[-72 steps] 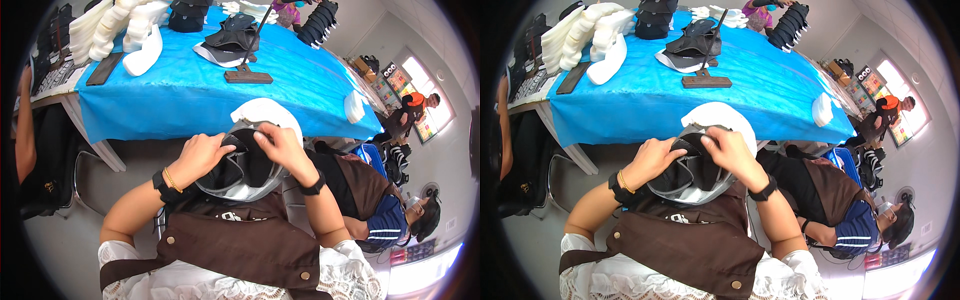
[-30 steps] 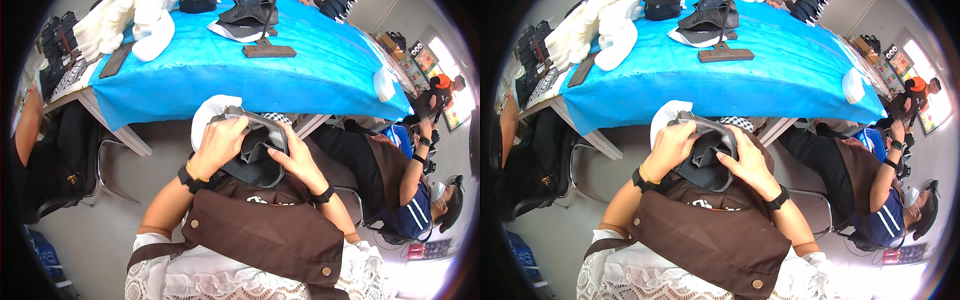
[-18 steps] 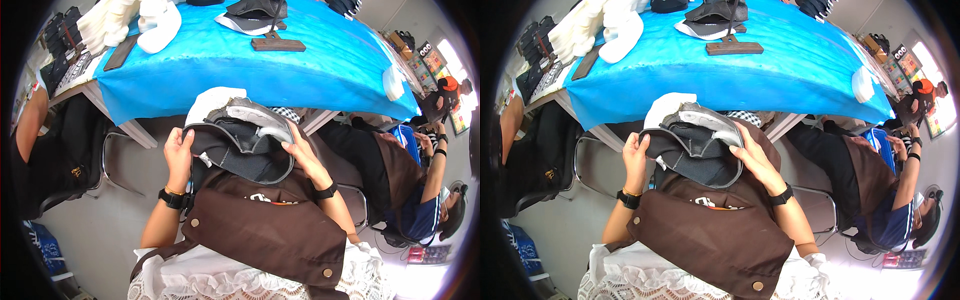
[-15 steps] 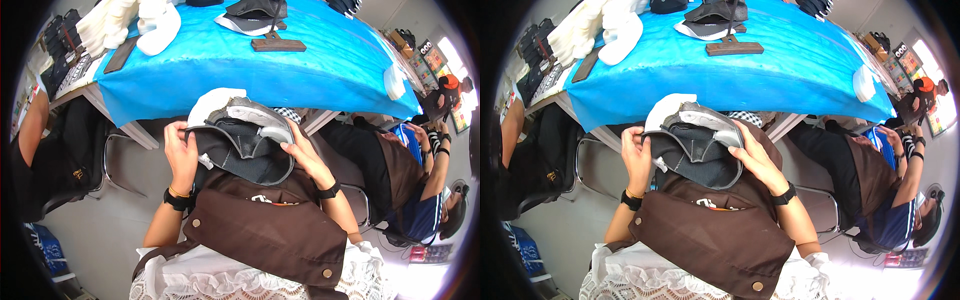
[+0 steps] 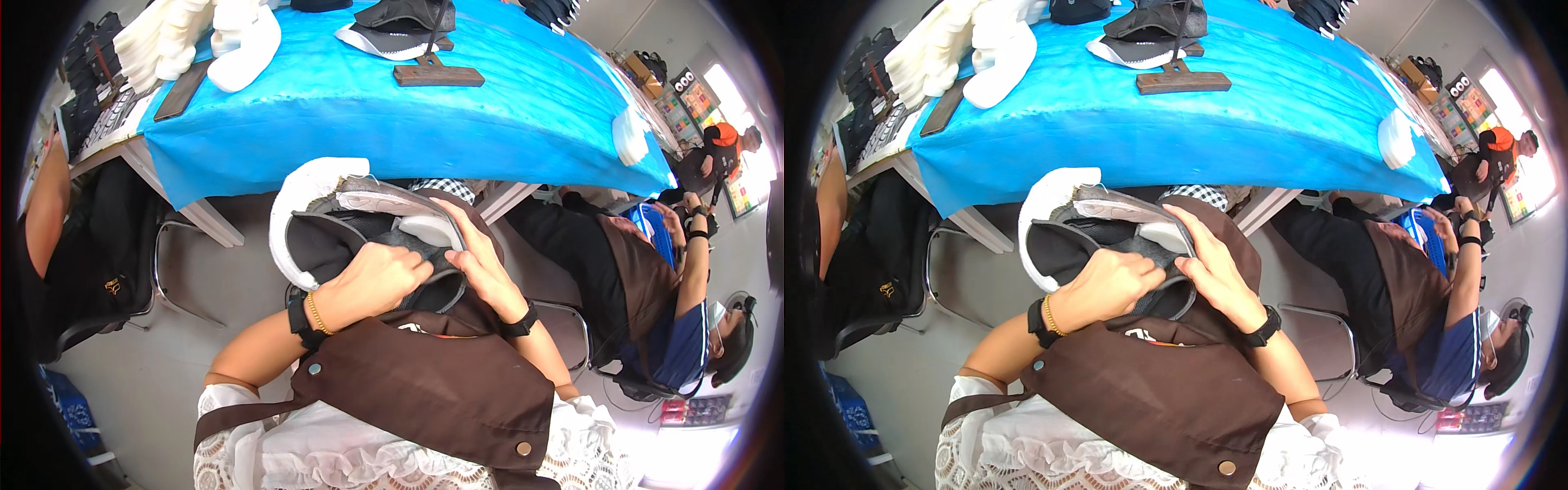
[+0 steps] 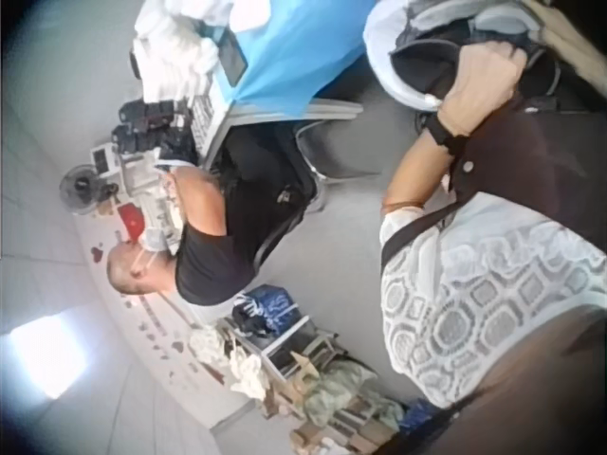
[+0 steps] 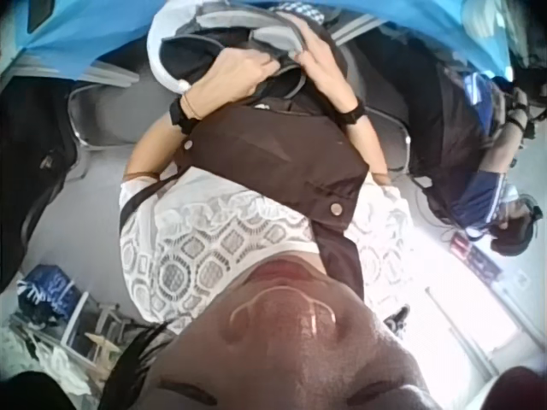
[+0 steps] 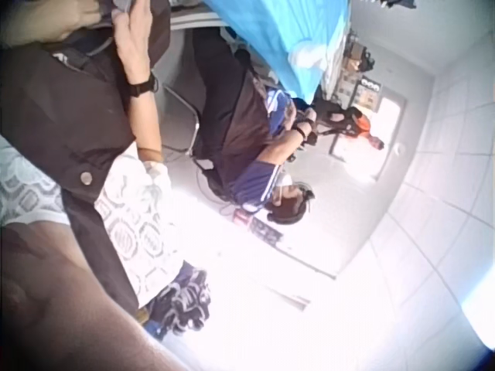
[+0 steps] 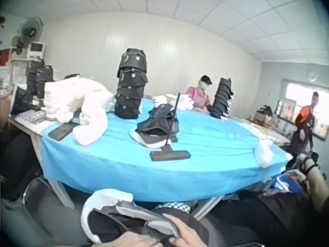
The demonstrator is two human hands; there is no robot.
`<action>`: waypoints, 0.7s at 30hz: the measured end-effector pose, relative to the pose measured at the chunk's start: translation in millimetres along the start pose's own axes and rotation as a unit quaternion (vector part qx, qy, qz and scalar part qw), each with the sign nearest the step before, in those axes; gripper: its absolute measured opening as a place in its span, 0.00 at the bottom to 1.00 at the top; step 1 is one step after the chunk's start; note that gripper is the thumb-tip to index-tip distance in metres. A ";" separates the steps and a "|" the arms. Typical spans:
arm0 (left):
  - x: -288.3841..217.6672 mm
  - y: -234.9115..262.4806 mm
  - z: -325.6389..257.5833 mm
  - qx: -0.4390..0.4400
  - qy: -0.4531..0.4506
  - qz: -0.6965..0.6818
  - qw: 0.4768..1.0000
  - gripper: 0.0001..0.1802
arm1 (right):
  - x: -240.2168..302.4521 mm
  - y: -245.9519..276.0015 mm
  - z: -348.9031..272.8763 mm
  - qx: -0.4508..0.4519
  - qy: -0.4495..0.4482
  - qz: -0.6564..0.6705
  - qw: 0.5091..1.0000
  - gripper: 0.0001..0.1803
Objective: Inspecting and handling various shoe upper and padding components.
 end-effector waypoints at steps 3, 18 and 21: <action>2.3 -2.4 -9.8 -0.010 -0.024 0.007 1.000 0.17 | -12.2 -0.6 -4.9 -0.007 -0.041 0.020 0.999 0.40; 26.9 15.2 6.4 -0.195 0.354 -0.781 0.475 0.16 | 40.7 -28.2 -16.8 -0.277 0.355 -0.527 0.721 0.40; 43.4 -15.8 -17.7 -0.040 0.240 -0.884 0.399 0.17 | 29.0 -30.4 -20.9 -0.297 0.389 -0.493 0.720 0.29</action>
Point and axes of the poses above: each hand's wrist, its own z-axis towards the middle knuckle, its own y-axis out of the back of the hand, x = y × z, the point moved 4 cm from there along z, towards the middle knuckle, and after that the axes turned 7 degrees about y, right-handed, at the moved point
